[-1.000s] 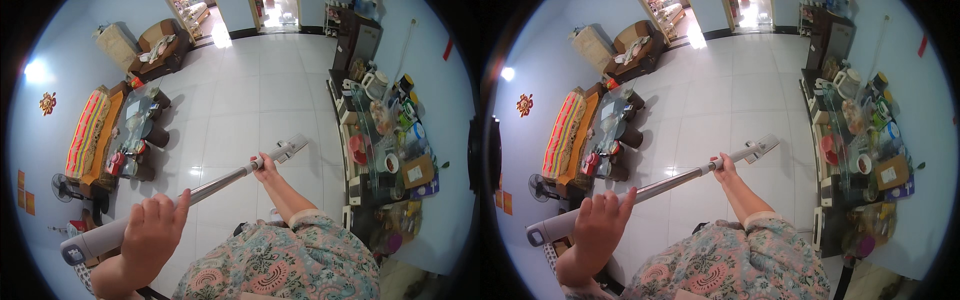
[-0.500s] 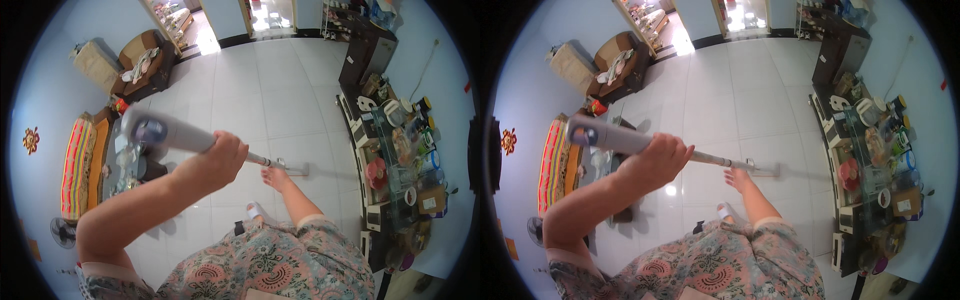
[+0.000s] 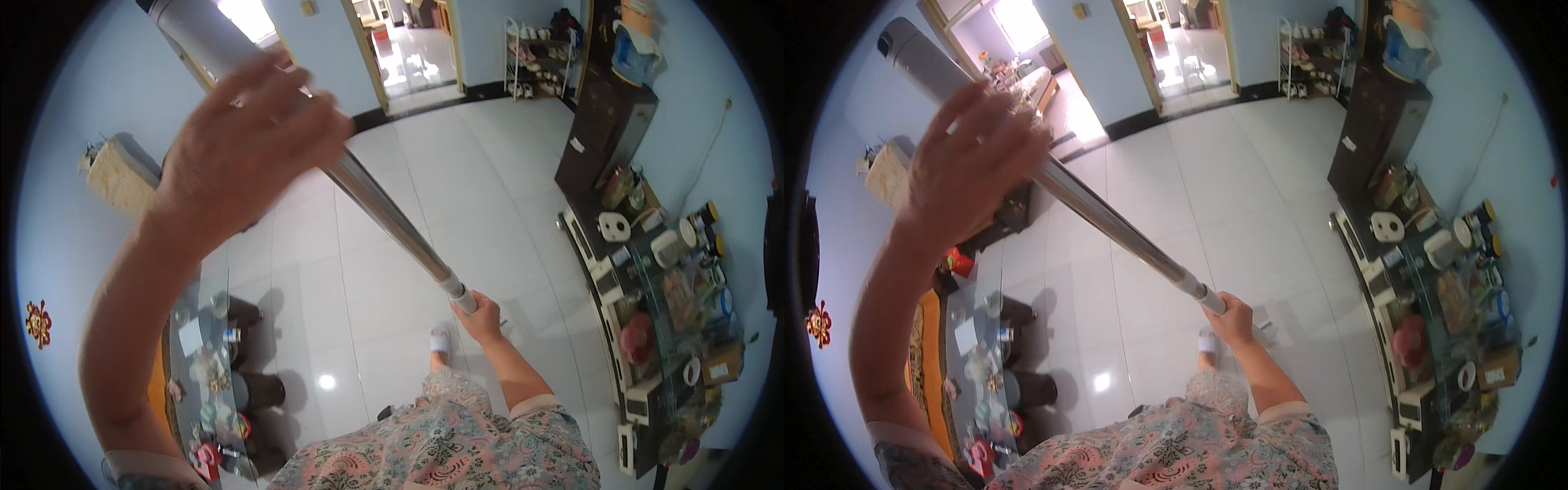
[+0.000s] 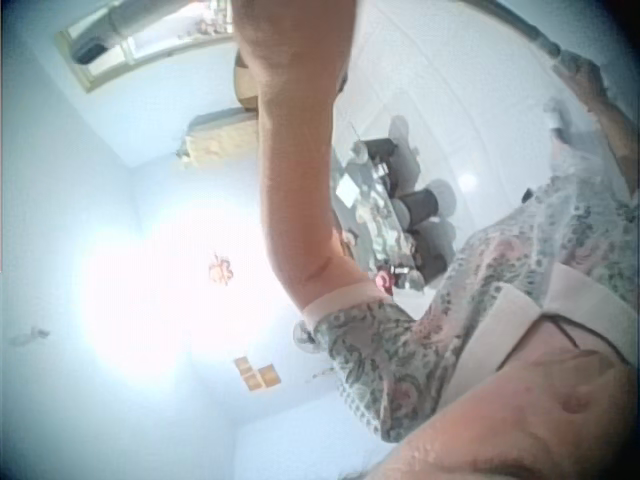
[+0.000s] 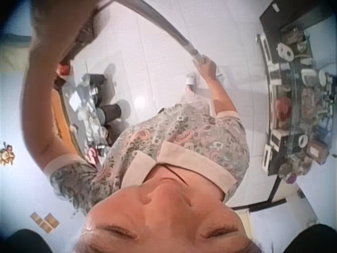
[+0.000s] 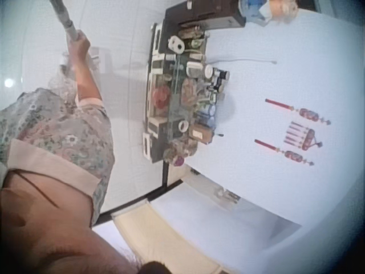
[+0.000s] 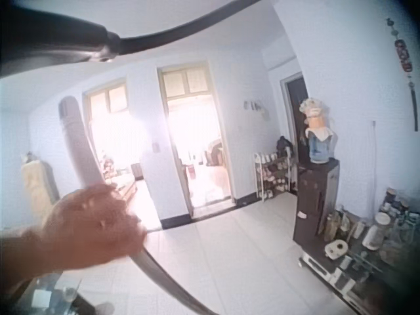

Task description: The person mops the floor in a bathroom and a living room using a flat mop. They then move to the kitchen, where they wipe a specific spot on the tiled floor with a tissue and discard it. Finally, they continue mopping the kitchen floor around the sink and stove area.

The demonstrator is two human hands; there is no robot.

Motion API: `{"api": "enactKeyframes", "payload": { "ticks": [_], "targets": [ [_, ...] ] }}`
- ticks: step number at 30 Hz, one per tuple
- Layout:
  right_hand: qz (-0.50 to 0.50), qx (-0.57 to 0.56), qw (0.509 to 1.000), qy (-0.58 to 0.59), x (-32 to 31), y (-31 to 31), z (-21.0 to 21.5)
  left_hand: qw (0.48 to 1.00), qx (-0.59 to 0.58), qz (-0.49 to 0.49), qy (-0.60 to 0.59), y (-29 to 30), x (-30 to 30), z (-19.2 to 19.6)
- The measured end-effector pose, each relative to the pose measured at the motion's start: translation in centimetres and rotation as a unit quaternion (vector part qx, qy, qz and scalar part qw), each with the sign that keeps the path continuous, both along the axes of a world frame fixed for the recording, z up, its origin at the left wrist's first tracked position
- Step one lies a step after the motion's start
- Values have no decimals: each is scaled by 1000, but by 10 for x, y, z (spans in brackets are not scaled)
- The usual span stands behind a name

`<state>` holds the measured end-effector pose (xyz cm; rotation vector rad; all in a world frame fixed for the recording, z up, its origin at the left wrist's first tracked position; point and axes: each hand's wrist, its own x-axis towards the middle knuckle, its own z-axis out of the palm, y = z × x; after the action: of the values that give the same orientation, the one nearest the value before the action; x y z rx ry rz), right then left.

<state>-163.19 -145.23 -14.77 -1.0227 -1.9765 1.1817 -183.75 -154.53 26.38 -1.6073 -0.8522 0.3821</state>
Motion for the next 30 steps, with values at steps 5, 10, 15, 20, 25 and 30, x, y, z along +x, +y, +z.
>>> {"api": "enactKeyframes", "payload": {
  "ticks": [5, 10, 15, 20, 25, 30],
  "targets": [
    [71, 155, 985, -26, -157, 104, 104, 882, -114, 456, -17, 83, -128, -7],
    [196, 235, 950, -71, -298, 176, 146, 750, -367, 486, -260, 140, -260, -42],
    [216, 284, 929, -95, -440, 274, 136, 744, -366, 438, -347, 213, -387, -88],
    [267, 300, 900, -172, -582, 369, 106, 643, -439, 422, -465, 296, -536, -137],
    [317, 323, 871, -190, -700, 486, 63, 606, -466, 433, -477, 406, -656, -219],
    [407, 339, 815, -236, -780, 598, 52, 410, -519, 406, -631, 525, -719, -291]
  ]
}}
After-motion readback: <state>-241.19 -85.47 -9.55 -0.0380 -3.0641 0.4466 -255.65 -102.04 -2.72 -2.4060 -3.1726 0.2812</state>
